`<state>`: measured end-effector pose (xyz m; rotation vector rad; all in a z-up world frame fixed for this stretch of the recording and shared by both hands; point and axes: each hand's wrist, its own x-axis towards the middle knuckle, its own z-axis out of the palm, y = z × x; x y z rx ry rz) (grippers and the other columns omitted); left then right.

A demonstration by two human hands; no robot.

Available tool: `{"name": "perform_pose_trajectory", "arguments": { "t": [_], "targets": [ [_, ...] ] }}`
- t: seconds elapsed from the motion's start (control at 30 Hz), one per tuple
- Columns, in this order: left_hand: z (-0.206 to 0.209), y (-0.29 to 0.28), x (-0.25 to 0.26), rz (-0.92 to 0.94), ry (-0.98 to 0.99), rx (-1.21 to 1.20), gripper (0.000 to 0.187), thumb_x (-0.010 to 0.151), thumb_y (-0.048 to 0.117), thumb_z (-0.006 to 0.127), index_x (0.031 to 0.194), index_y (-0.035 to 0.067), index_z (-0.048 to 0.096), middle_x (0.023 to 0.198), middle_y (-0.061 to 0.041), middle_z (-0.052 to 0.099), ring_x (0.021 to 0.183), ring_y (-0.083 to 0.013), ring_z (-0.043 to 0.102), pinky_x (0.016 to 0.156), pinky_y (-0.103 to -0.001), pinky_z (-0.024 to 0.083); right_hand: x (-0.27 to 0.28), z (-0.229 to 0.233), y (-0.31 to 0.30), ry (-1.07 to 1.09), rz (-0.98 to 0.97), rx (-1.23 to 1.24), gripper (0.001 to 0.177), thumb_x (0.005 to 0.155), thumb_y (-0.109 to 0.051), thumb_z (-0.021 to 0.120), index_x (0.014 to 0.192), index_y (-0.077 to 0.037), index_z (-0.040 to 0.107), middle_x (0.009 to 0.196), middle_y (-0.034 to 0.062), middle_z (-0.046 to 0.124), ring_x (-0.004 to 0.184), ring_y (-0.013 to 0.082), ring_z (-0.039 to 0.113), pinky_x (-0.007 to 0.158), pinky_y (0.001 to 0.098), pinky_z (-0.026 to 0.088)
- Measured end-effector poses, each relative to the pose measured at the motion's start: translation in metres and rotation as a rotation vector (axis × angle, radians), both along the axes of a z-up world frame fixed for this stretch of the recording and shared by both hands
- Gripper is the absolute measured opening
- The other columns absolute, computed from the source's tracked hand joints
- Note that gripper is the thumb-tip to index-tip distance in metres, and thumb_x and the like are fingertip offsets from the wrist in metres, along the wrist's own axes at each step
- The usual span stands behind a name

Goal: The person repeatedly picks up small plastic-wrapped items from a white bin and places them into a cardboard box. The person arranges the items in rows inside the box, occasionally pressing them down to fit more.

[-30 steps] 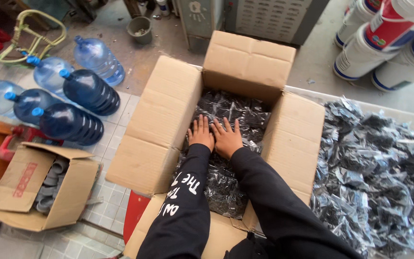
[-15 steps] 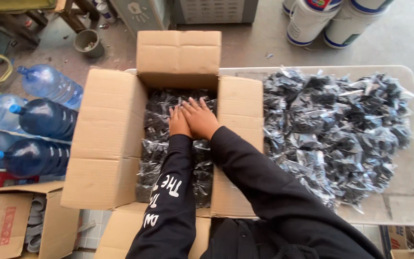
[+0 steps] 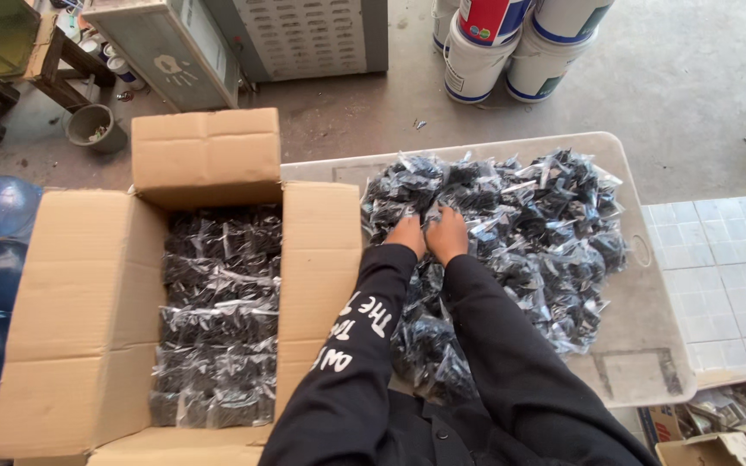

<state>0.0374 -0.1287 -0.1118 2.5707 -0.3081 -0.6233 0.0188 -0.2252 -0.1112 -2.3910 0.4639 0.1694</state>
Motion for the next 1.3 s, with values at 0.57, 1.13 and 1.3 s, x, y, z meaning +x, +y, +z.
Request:
{"name": "perform_pose_trajectory", "arguments": {
  "t": [0.57,1.13,1.3],
  "targets": [
    [-0.040,-0.017,-0.026,0.253,-0.046,-0.222,0.029,0.099,0.018,0.041,0.119,0.013,0.060,0.117,-0.007,0.060,0.119,-0.0276,0.052,0.105,-0.041,0.043,0.014,0.007,-0.033,0.220,0.073,0.098,0.012,0.078,-0.010,0.061,0.089,-0.005,0.061,0.088,0.0188,0.066,0.097,0.0416,0.066,0.085,0.0494,0.052],
    [-0.019,-0.009,-0.064,0.205,0.144,-0.283,0.041,0.099,0.021,0.044,0.138,0.009,0.047,0.129,-0.015,0.057,0.125,-0.0310,0.052,0.110,-0.047,0.039,-0.018,0.022,-0.005,0.099,-0.356,0.240,0.019,0.080,-0.031,0.075,0.092,-0.016,0.073,0.091,0.0065,0.073,0.100,0.0320,0.067,0.086,0.0434,0.052],
    [-0.001,-0.001,-0.059,0.667,0.387,-0.697,0.089,0.086,0.078,0.056,0.138,0.007,0.044,0.107,-0.009,0.066,0.105,-0.0229,0.063,0.099,-0.044,0.046,-0.032,0.037,-0.008,-0.192,-0.637,1.078,0.028,0.089,-0.013,0.062,0.112,0.000,0.053,0.106,0.0236,0.054,0.090,0.0442,0.064,0.074,0.0571,0.058]
  ]
}}
